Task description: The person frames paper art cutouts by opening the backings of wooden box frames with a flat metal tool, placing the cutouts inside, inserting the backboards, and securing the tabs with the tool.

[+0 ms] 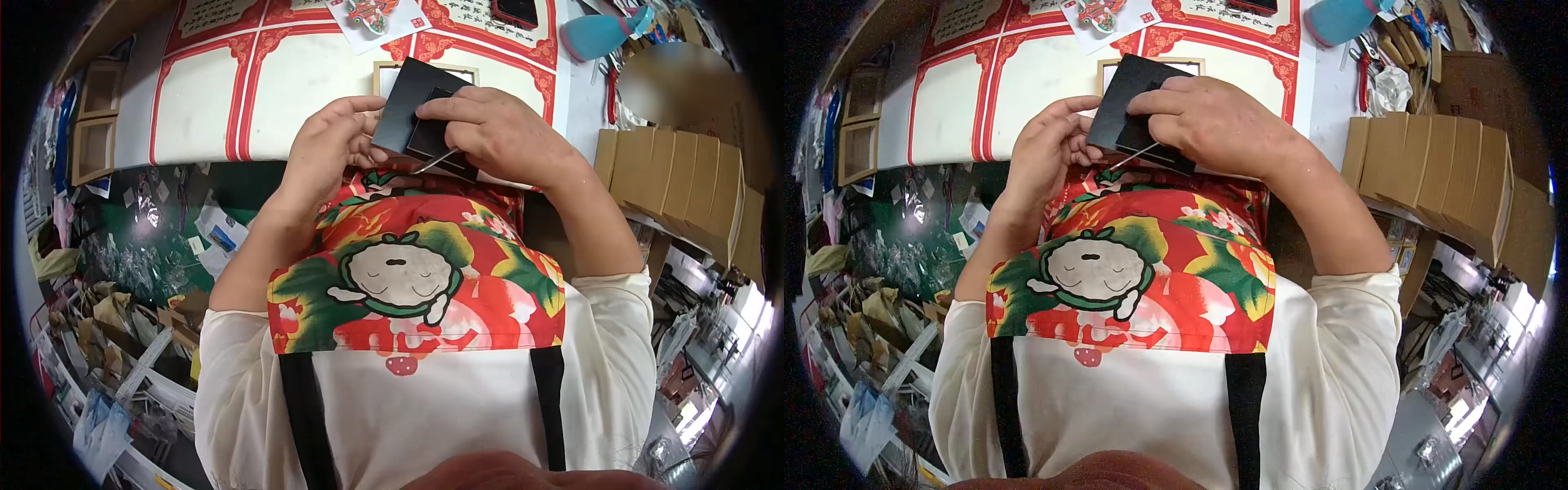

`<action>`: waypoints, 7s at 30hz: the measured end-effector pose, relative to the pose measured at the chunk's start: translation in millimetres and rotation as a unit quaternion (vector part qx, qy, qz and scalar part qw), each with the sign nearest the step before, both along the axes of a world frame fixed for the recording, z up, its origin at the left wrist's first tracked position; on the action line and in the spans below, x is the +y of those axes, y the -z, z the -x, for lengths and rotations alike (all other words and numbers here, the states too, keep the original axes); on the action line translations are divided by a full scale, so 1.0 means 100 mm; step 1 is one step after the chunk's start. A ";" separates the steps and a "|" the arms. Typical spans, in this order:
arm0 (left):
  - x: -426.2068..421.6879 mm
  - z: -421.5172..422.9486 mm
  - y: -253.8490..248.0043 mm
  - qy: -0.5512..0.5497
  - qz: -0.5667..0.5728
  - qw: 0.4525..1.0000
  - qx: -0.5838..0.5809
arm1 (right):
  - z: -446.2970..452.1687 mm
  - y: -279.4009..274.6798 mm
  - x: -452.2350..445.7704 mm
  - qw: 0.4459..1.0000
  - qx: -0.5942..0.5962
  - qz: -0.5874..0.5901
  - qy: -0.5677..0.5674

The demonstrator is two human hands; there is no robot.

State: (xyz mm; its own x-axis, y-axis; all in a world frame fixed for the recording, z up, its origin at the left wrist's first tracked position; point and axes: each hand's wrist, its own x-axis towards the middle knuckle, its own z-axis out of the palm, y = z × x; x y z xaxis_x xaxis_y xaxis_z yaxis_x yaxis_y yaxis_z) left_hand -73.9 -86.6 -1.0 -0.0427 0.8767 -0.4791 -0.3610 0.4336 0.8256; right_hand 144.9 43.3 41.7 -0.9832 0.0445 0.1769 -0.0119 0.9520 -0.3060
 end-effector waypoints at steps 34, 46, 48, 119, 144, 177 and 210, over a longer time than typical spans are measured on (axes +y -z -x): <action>0.13 -0.02 0.37 0.236 -0.270 0.724 0.589 | -0.17 0.54 -0.06 0.970 0.029 0.154 0.184; 0.19 0.20 0.33 0.244 -0.295 0.786 0.486 | 0.02 0.08 -0.03 0.957 -0.128 0.204 0.163; 0.18 0.19 0.34 0.242 -0.301 0.781 0.491 | 0.06 0.23 0.07 0.961 -0.144 0.190 0.142; 0.44 0.21 0.45 0.072 -0.303 0.799 0.515 | 0.16 0.33 0.23 0.942 -0.059 0.043 0.327; 0.34 -0.01 0.22 0.126 -0.346 0.700 0.612 | -0.23 0.27 -0.12 0.917 0.021 0.049 0.395; 0.39 -0.50 0.18 0.268 -0.356 0.694 0.565 | -0.60 0.10 0.29 0.916 -0.213 0.250 0.232; 0.34 0.13 0.62 0.055 -0.085 0.884 0.457 | -0.77 0.53 -0.21 0.602 0.047 0.627 0.492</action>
